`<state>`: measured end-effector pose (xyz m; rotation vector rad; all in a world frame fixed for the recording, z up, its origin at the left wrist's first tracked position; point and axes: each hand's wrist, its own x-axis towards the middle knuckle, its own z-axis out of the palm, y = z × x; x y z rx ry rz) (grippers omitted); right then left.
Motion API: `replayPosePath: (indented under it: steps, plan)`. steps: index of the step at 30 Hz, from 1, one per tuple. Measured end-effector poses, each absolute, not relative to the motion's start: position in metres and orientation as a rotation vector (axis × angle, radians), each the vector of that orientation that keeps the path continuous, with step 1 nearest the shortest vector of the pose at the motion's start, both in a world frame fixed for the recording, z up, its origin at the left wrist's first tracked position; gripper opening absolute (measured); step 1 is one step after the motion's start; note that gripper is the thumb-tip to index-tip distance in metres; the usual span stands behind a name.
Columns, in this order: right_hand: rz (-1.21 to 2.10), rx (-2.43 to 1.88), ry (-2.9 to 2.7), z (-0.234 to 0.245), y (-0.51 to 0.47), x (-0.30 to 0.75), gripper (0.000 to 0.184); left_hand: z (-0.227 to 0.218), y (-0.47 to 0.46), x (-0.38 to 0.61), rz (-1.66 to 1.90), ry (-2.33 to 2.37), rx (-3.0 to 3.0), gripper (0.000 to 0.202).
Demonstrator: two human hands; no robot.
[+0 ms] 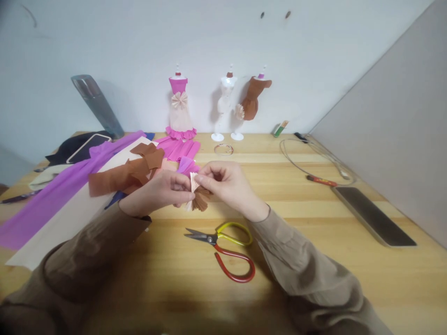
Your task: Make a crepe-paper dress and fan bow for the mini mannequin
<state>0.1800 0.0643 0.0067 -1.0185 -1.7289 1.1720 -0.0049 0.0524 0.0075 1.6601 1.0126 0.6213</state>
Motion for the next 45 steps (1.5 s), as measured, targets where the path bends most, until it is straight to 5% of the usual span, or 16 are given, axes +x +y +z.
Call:
replayPosePath:
  steps: [15, 22, 31, 38, 45]
  plan:
    - [1.248, -0.866, -1.856, 0.011, 0.066, 0.185, 0.048, 0.012, 0.054, -0.007, 0.599, 0.875, 1.559, 0.013]
    - [1.498, -0.906, -1.732, 0.006, 0.063, 0.18, 0.037, 0.01, 0.056, -0.006, 0.604, 0.906, 1.629, 0.014]
    - [1.342, -0.929, -1.621, 0.004, 0.072, 0.185, 0.029, 0.014, 0.053, -0.004, 0.587, 0.932, 1.556, 0.032]
    - [1.363, -0.906, -1.611, 0.004, 0.072, 0.185, 0.033, 0.017, 0.051, -0.002, 0.546, 1.04, 1.47, 0.012]
    - [1.326, -0.929, -1.761, 0.005, 0.07, 0.182, 0.033, 0.016, 0.054, 0.002, 0.736, 1.109, 1.277, 0.018]
